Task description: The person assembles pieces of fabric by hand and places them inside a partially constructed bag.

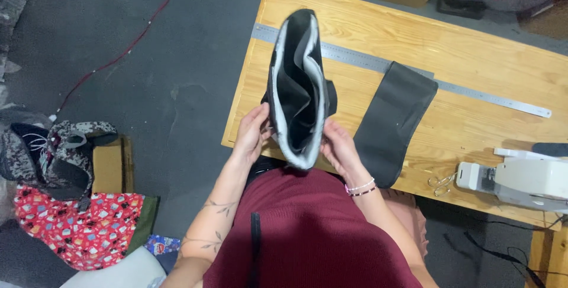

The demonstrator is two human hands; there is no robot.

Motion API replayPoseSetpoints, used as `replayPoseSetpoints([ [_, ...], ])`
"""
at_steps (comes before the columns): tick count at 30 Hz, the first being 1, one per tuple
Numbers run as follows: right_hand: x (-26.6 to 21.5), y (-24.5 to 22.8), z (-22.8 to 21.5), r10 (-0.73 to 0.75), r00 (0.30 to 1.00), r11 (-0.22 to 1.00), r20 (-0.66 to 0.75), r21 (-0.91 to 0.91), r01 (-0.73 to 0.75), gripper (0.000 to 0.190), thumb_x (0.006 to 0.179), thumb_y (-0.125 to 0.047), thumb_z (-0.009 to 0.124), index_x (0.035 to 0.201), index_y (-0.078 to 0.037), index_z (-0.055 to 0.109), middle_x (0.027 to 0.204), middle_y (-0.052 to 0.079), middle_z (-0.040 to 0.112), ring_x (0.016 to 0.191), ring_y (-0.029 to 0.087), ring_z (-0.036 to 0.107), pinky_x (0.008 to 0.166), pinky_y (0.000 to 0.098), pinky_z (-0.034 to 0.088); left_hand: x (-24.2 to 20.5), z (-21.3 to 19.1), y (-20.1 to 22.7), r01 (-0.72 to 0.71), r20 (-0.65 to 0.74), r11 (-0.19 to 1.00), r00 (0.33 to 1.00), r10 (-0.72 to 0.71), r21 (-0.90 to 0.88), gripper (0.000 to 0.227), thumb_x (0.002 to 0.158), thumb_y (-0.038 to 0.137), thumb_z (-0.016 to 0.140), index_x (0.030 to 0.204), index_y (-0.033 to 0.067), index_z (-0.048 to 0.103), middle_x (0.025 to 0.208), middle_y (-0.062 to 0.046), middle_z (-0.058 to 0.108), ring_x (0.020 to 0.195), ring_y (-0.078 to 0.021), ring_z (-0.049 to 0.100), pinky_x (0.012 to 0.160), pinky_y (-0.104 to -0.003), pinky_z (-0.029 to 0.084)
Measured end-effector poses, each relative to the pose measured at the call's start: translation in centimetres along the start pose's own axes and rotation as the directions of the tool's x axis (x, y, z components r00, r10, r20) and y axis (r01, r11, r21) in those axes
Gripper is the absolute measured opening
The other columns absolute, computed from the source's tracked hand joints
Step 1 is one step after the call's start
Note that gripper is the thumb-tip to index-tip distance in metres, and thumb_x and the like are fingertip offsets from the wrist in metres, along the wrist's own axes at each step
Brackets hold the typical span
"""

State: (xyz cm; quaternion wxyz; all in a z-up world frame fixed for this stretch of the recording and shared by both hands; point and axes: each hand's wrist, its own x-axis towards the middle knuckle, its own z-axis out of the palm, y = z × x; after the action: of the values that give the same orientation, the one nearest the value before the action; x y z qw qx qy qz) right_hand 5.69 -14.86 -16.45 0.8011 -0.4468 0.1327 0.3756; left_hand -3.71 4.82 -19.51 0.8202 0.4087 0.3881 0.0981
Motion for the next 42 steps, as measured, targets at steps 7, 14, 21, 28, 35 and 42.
replayPoseSetpoints([
  [7,-3.5,-0.8,-2.6,-0.175,0.969,0.257,0.173,-0.942,0.215,0.023,0.085,-0.030,0.083,0.085,-0.013,0.068,0.094,0.003,0.057,0.090,0.020,0.058,0.080,0.0329,0.050,2.2,-1.7,1.5,-0.057,0.138,0.986,0.990,0.036,0.156,0.023,0.098,0.018,0.067,0.117,0.0063,0.070,0.096,-0.003,0.072,0.085,-0.0125,0.070,0.078,-0.029,0.061],
  [14,-6.6,-3.4,0.0,-0.348,0.762,0.022,0.546,-0.808,0.589,0.006,0.090,-0.011,0.071,0.091,-0.007,0.067,0.159,0.021,0.024,0.145,0.047,0.025,0.117,0.0526,0.023,2.0,-1.0,1.0,-0.221,0.253,0.760,0.964,0.077,0.612,0.017,0.099,0.016,0.060,0.106,0.0133,0.075,0.092,-0.005,0.073,0.088,-0.0154,0.064,0.082,-0.034,0.054],
  [21,-2.2,1.7,-8.0,-0.298,0.863,0.464,0.408,-0.728,0.504,0.018,0.104,-0.022,0.055,0.097,-0.007,0.062,0.099,0.016,0.068,0.099,0.022,0.063,0.093,0.0465,0.048,-3.8,2.2,1.4,-0.019,0.251,0.865,0.960,-0.124,0.501,0.018,0.098,0.015,0.058,0.097,0.0129,0.076,0.081,-0.005,0.069,0.067,-0.0121,0.066,0.058,-0.023,0.058],
  [28,-0.5,2.9,-9.9,-0.374,0.853,0.479,0.364,-0.711,0.514,0.012,0.097,-0.005,0.051,0.095,-0.004,0.063,0.088,0.012,0.062,0.089,0.022,0.058,0.087,0.0456,0.049,-2.0,-0.1,-1.0,0.074,0.148,0.983,0.984,-0.099,0.168,0.017,0.102,0.019,0.060,0.098,0.0055,0.070,0.084,-0.003,0.070,0.071,-0.0099,0.067,0.064,-0.022,0.060],
  [35,-0.3,1.2,-6.9,-0.424,0.844,0.552,0.328,-0.645,0.529,0.027,0.104,-0.014,0.052,0.128,-0.004,0.062,0.123,0.009,0.061,0.118,0.019,0.053,0.109,0.0472,0.040,0.4,1.6,-1.0,-0.044,0.155,0.986,0.988,0.019,0.160,0.016,0.101,0.020,0.060,0.098,0.0058,0.067,0.082,0.000,0.066,0.070,-0.0070,0.065,0.061,-0.019,0.059],
  [42,1.1,1.1,-7.4,-0.450,0.839,0.491,0.306,-0.700,0.518,0.039,0.095,0.002,0.047,0.130,-0.002,0.062,0.126,0.010,0.061,0.121,0.021,0.053,0.112,0.0484,0.038,3.2,1.7,-4.3,-0.092,0.167,0.978,0.984,0.060,0.190,0.017,0.104,0.019,0.055,0.095,0.0084,0.065,0.079,0.003,0.064,0.068,-0.0036,0.061,0.057,-0.015,0.056],
])
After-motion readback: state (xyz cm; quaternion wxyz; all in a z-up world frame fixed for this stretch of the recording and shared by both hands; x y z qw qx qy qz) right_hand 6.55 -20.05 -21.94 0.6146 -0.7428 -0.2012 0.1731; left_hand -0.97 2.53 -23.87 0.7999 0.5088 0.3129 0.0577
